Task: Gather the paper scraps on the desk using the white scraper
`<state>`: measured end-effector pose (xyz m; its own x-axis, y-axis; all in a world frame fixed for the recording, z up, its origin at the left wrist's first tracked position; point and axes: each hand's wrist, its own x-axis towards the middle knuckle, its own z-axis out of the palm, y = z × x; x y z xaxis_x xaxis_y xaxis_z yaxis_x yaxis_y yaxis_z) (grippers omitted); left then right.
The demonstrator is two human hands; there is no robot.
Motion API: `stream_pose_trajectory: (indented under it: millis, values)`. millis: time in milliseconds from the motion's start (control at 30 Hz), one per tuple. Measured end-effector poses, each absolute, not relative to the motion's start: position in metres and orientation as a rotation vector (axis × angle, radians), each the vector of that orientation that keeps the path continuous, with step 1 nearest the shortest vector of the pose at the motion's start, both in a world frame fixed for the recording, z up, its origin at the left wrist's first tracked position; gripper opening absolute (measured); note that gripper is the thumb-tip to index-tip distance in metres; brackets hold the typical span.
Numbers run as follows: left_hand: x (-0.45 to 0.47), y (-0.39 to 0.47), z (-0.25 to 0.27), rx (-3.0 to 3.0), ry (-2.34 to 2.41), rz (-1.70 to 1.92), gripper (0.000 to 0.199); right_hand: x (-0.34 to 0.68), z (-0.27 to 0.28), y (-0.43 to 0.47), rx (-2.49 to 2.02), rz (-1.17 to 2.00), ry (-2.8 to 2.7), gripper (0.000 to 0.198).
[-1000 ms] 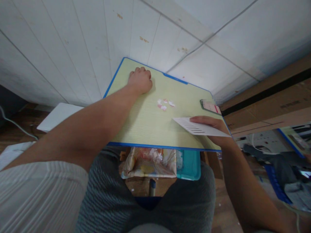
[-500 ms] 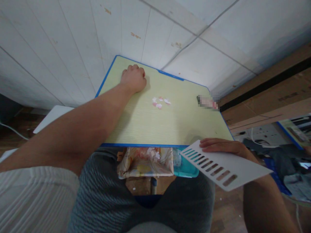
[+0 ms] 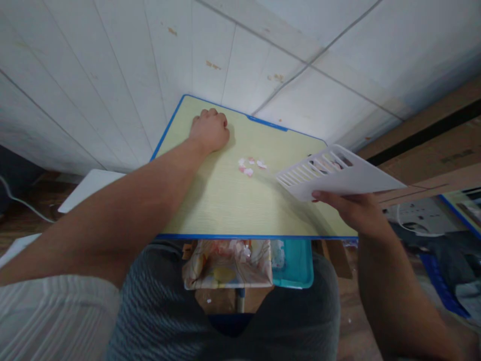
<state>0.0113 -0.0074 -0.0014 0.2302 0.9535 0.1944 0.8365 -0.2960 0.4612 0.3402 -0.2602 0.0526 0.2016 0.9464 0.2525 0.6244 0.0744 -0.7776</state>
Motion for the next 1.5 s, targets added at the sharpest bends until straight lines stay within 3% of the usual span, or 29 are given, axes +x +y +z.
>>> stream_pose_trajectory:
  millis: [100, 233, 400, 633, 733, 900, 1167, 1500]
  values:
    - [0.012, -0.007, -0.001, 2.222, 1.663, 0.621, 0.075, 0.338, 0.046, -0.26, -1.57, 0.613, -1.41, 0.045]
    - [0.012, -0.007, 0.002, 2.232, 1.698, 0.577, 0.08, 0.346, 0.031, -0.261, -1.499, 0.821, -1.29, 0.073]
    - [0.01, -0.006, 0.001, 2.192, 1.662, 0.575, 0.094, 0.346, 0.014, -0.25, -1.469, 1.13, -1.223, 0.07]
    - [0.008, -0.005, -0.004, 2.187, 1.687, 0.748, 0.081, 0.344, 0.011, -0.254, -1.376, 1.34, -1.219, 0.065]
    - [0.008, -0.005, -0.004, 2.163, 1.678, 0.764, 0.078, 0.342, 0.011, -0.252, -1.348, 1.307, -1.171, 0.064]
    - [0.01, -0.013, 0.001, 2.266, 1.751, 0.651, 0.048, 0.33, 0.016, -0.221, -1.349, 1.097, -1.101, 0.04]
    - [0.006, -0.007, -0.007, 2.361, 1.764, 0.694, 0.04, 0.278, 0.03, -0.155, -1.231, 0.917, -1.334, 0.058]
    - [0.007, -0.01, -0.002, 2.351, 1.792, 0.616, 0.038, 0.271, 0.023, -0.143, -1.336, 0.851, -1.585, 0.043]
